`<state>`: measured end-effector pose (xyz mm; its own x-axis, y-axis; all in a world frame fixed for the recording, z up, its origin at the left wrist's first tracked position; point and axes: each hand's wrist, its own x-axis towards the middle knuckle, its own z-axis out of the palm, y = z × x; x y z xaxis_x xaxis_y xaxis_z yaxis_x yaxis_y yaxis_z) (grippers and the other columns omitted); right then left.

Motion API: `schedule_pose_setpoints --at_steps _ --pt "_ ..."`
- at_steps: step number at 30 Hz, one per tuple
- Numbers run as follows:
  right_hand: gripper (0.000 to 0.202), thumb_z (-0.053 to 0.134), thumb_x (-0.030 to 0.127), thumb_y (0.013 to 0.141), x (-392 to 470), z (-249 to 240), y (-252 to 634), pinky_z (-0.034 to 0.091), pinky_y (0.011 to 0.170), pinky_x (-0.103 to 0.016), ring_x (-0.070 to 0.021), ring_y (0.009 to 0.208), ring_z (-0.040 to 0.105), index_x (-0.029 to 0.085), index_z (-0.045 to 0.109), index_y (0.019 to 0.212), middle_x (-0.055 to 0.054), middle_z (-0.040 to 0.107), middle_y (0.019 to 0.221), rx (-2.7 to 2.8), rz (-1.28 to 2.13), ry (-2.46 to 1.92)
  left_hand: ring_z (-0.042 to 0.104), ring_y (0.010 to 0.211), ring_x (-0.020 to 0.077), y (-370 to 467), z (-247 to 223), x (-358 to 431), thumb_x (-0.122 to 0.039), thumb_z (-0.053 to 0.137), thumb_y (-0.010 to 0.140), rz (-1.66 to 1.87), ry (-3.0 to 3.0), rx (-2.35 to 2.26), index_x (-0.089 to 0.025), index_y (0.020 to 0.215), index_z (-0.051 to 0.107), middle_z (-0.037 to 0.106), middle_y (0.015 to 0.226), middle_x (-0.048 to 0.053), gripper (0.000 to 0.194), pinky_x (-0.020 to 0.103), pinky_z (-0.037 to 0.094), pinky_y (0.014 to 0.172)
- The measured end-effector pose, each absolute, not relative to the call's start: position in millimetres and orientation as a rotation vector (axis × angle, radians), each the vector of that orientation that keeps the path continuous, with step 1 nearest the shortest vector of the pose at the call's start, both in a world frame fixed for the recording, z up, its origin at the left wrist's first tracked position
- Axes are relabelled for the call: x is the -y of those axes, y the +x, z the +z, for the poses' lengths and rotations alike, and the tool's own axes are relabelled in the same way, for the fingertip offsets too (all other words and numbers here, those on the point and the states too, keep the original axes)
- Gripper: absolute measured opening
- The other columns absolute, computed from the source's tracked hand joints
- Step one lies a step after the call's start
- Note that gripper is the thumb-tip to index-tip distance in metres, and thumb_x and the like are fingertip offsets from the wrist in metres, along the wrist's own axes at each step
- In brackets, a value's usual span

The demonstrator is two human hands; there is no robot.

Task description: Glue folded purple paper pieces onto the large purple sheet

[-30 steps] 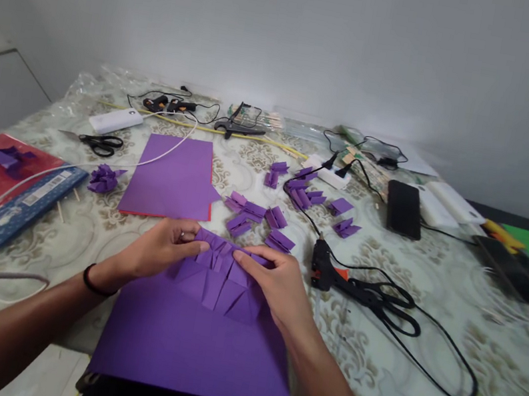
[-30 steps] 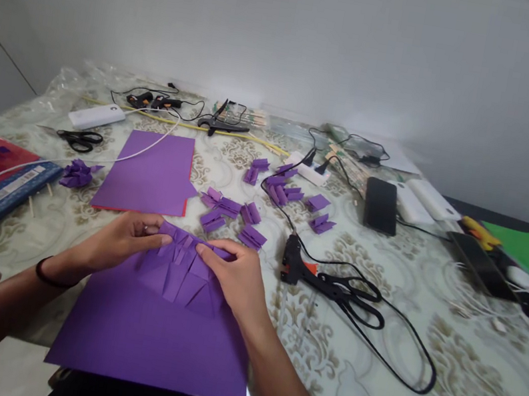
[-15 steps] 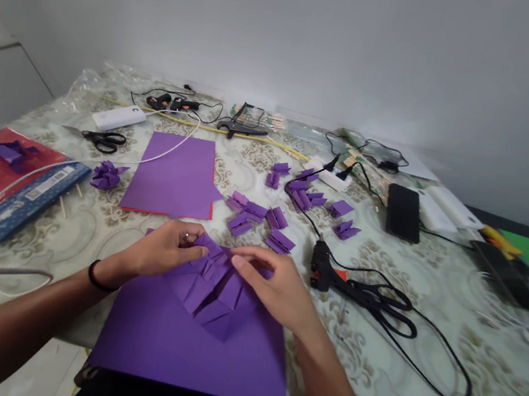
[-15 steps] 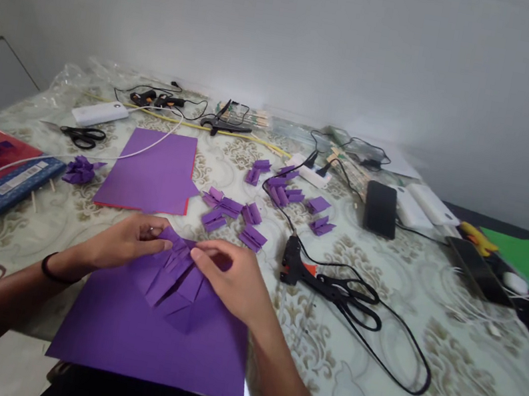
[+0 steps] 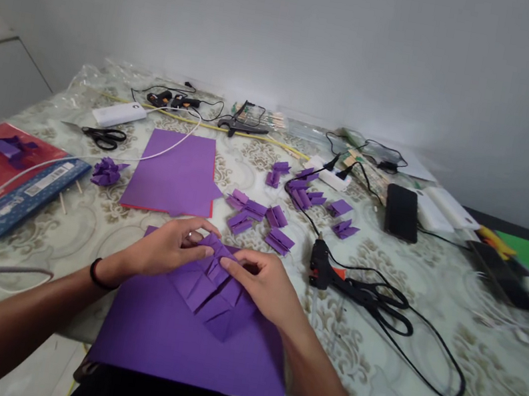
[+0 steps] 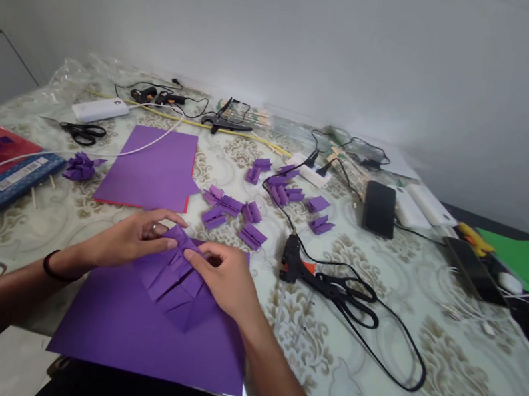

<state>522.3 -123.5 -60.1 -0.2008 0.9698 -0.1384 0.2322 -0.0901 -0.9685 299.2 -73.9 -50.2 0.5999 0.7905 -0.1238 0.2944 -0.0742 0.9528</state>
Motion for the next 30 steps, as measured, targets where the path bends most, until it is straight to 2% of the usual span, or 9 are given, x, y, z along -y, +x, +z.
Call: schedule_pose_setpoints --at_steps 2,4,6,8,12,16,21,25,30 --pt "0.032 0.074 0.049 0.087 124 -61 522 0.037 0.059 -0.027 -0.0139 0.061 0.050 0.021 0.070 0.071 0.002 0.061 0.066 1.431 1.335 -1.353 0.055 0.066 0.0143 300 -51 74 -0.041 0.067 0.092 0.565 1.627 -0.928 -0.016 0.126 0.061 0.060 0.077 -0.003 0.042 0.024 0.043 0.060" --pt "0.033 0.074 0.051 0.086 124 -62 521 0.036 0.058 -0.027 -0.0140 0.060 0.049 0.021 0.070 0.072 0.002 0.059 0.065 1.383 1.316 -1.357 0.064 0.081 0.0184 301 -51 73 -0.043 0.072 0.089 0.586 1.641 -0.938 -0.016 0.126 0.063 0.070 0.095 0.004 0.046 0.028 0.051 0.071" --pt "0.035 0.074 0.053 0.087 124 -64 521 0.035 0.056 -0.027 -0.0137 0.059 0.048 0.021 0.069 0.072 0.003 0.057 0.064 1.346 1.304 -1.360 0.068 0.100 0.0239 301 -53 72 -0.045 0.081 0.082 0.602 1.661 -0.967 -0.018 0.125 0.066 0.073 0.114 0.008 0.052 0.034 0.055 0.086" --pt "0.037 0.074 0.053 0.087 124 -65 521 0.032 0.056 -0.026 -0.0130 0.059 0.045 0.021 0.066 0.071 0.004 0.052 0.063 1.328 1.287 -1.363 0.068 0.109 0.0271 301 -56 71 -0.044 0.087 0.075 0.618 1.658 -1.016 -0.018 0.125 0.067 0.073 0.122 0.010 0.059 0.037 0.054 0.094" --pt "0.039 0.074 0.053 0.088 124 -67 519 0.030 0.056 -0.026 -0.0125 0.059 0.041 0.020 0.062 0.069 0.005 0.045 0.063 1.322 1.269 -1.362 0.069 0.098 0.0235 302 -60 70 -0.039 0.088 0.074 0.646 1.580 -1.004 -0.018 0.118 0.069 0.075 0.112 0.007 0.053 0.035 0.056 0.089" --pt "0.041 0.074 0.054 0.088 125 -67 517 0.029 0.056 -0.026 -0.0122 0.058 0.039 0.021 0.061 0.069 0.005 0.044 0.063 1.307 1.310 -1.339 0.068 0.092 0.0207 304 -58 71 -0.034 0.087 0.074 0.680 1.565 -0.962 -0.019 0.111 0.070 0.075 0.104 0.004 0.043 0.032 0.055 0.086" --pt "0.044 0.072 0.059 0.087 125 -64 516 0.029 0.054 -0.027 -0.0126 0.057 0.036 0.022 0.057 0.068 0.005 0.043 0.061 1.306 1.338 -1.327 0.067 0.091 0.0198 304 -51 73 -0.033 0.084 0.077 0.658 1.529 -0.944 -0.020 0.117 0.066 0.073 0.104 0.003 0.046 0.031 0.055 0.082" --pt "0.045 0.070 0.058 0.089 125 -64 516 0.028 0.054 -0.027 -0.0126 0.057 0.035 0.023 0.053 0.067 0.005 0.040 0.062 1.309 1.330 -1.319 0.062 0.079 0.0159 303 -49 74 -0.038 0.075 0.087 0.717 1.517 -0.978 -0.020 0.127 0.059 0.065 0.088 -0.001 0.047 0.026 0.051 0.070" --pt "0.046 0.067 0.058 0.090 126 -65 514 0.030 0.054 -0.027 -0.0130 0.057 0.036 0.023 0.051 0.066 0.005 0.038 0.061 1.328 1.348 -1.320 0.052 0.064 0.0115 302 -49 74 -0.037 0.073 0.089 0.741 1.534 -0.976 -0.018 0.119 0.061 0.049 0.070 -0.007 0.038 0.022 0.042 0.059"
